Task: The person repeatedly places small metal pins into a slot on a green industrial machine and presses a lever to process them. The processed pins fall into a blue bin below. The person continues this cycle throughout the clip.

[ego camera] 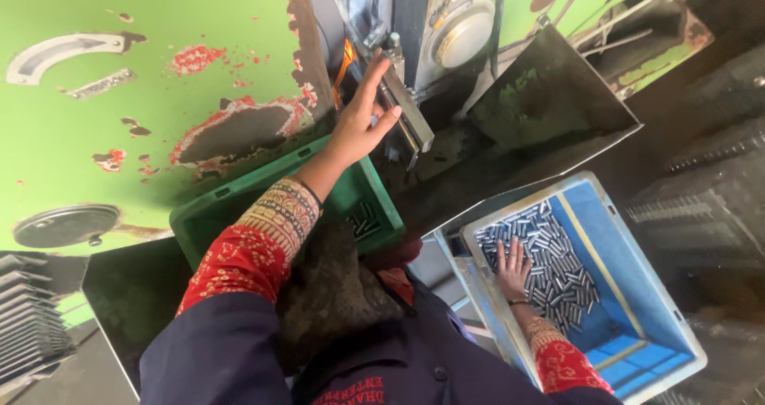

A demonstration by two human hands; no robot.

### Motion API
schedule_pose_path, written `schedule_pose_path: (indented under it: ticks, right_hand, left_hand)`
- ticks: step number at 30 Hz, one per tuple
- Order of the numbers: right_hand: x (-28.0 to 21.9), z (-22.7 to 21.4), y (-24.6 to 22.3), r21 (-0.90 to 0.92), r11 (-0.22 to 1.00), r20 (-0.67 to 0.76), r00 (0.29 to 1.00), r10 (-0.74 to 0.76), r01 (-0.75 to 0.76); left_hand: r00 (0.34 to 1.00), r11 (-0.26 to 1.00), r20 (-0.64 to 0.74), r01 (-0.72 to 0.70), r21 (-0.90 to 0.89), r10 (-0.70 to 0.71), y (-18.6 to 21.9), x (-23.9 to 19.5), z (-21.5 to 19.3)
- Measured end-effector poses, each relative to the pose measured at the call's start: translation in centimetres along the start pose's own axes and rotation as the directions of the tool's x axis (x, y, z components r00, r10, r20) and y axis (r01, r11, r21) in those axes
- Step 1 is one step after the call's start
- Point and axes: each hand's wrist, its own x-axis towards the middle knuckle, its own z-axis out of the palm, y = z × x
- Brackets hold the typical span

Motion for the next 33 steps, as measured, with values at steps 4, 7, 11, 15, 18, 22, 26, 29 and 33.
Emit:
schedule_pose_path:
  ticks: [4,7,11,15,18,22,26,29,33]
  right_hand:
    - [3.7,-1.5,0.3,0.626,0.773,0.059,0.995,0.084,-0.102]
    - [4.2,-1.7,-0.2,0.7,0.714,-0.036,0.999,0.032,0.002]
    - [3.3,-0.8,-0.2,0.461,0.88,-0.004,0.992,-0.128,0.115]
    - [2.2,-0.2,0.0,0.544,0.816,-0.136,0.981,-0.142,0.193]
    - [1.9,-0.1,0.1,0.514,0.839,-0.095,0.984,-0.152,0.18]
    - [2.1,-0.2,-0.2,0.338,0.937,0.054,0.992,-0.111,0.087]
    - [2.4,-0.2,-0.1,0.169,0.983,0.163,0.981,-0.103,0.075]
    - [2.8,-0.2,-0.1,0.494,0.863,-0.1,0.993,-0.069,0.109]
    - [3.2,0.0,0.4,0.389,0.921,0.167,0.984,-0.065,-0.005]
  left_hand:
    - [0.999,0.999,-0.034,-0.021,0.036,0.023,0.0,0.3,0.2]
    - [0.997,0.997,-0.053,0.054,0.046,-0.052,-0.1,0.2,0.2]
    - [0.992,0.995,-0.1,0.084,0.056,-0.078,-0.4,0.2,0.5]
    - [0.984,0.951,-0.159,0.12,0.285,-0.076,-0.8,0.4,1.1]
    - [0.975,0.948,-0.219,0.033,0.316,0.039,-1.1,0.4,1.3]
    - [0.962,0.992,-0.25,0.121,0.017,-0.113,-1.5,0.4,1.4]
    - [0.946,0.982,-0.285,0.119,-0.144,-0.156,-2.3,0.8,2.0]
    - [0.932,0.973,-0.312,0.127,-0.192,-0.183,-3.2,1.1,2.1]
    - [0.932,0.973,-0.325,0.094,-0.211,-0.16,-3.5,1.1,2.3]
